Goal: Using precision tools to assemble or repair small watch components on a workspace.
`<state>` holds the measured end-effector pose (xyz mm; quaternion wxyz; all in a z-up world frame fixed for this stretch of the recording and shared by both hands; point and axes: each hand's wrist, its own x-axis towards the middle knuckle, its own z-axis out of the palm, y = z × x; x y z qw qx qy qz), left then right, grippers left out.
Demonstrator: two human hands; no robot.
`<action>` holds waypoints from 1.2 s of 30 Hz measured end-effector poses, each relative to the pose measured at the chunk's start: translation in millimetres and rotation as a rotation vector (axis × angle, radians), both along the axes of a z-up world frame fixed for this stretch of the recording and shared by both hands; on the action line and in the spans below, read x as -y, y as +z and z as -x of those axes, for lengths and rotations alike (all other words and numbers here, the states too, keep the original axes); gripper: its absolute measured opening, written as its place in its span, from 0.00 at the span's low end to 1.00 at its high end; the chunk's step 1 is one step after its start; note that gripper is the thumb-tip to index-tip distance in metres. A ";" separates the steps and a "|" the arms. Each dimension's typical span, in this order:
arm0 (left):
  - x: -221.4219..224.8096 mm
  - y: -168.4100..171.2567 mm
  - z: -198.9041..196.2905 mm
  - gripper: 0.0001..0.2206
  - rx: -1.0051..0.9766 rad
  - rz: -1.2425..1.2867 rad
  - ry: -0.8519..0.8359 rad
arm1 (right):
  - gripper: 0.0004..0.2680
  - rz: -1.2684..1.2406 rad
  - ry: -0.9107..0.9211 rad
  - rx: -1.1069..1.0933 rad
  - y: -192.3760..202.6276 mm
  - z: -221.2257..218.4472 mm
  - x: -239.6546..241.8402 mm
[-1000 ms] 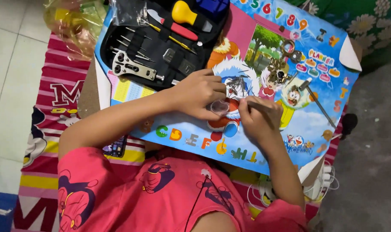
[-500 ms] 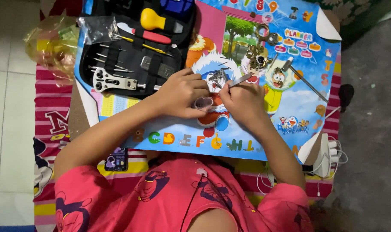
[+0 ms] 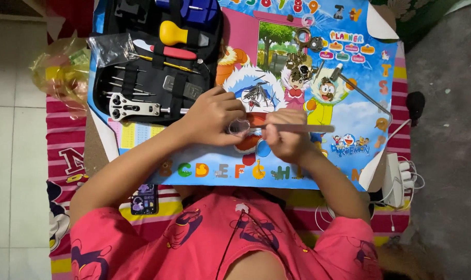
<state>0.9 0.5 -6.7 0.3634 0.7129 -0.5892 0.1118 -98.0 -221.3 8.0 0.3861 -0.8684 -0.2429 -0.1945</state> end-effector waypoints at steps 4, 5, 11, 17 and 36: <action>-0.9 3.8 2.2 0.19 0.018 -0.002 0.000 | 0.16 -0.037 0.036 0.010 17.9 -2.2 -17.2; -1.2 4.4 2.6 0.20 0.014 -0.014 0.001 | 0.16 -0.016 0.041 0.026 20.0 -2.2 -18.8; -2.4 3.7 3.2 0.21 0.008 -0.025 0.007 | 0.14 0.043 0.001 0.092 3.9 -5.0 2.9; -2.2 3.8 3.8 0.22 0.028 -0.026 0.017 | 0.16 0.209 -0.164 0.084 5.0 -17.0 14.9; -1.9 -2.7 4.3 0.20 0.049 0.045 0.021 | 0.17 0.408 -0.277 -0.184 15.8 -23.1 -8.4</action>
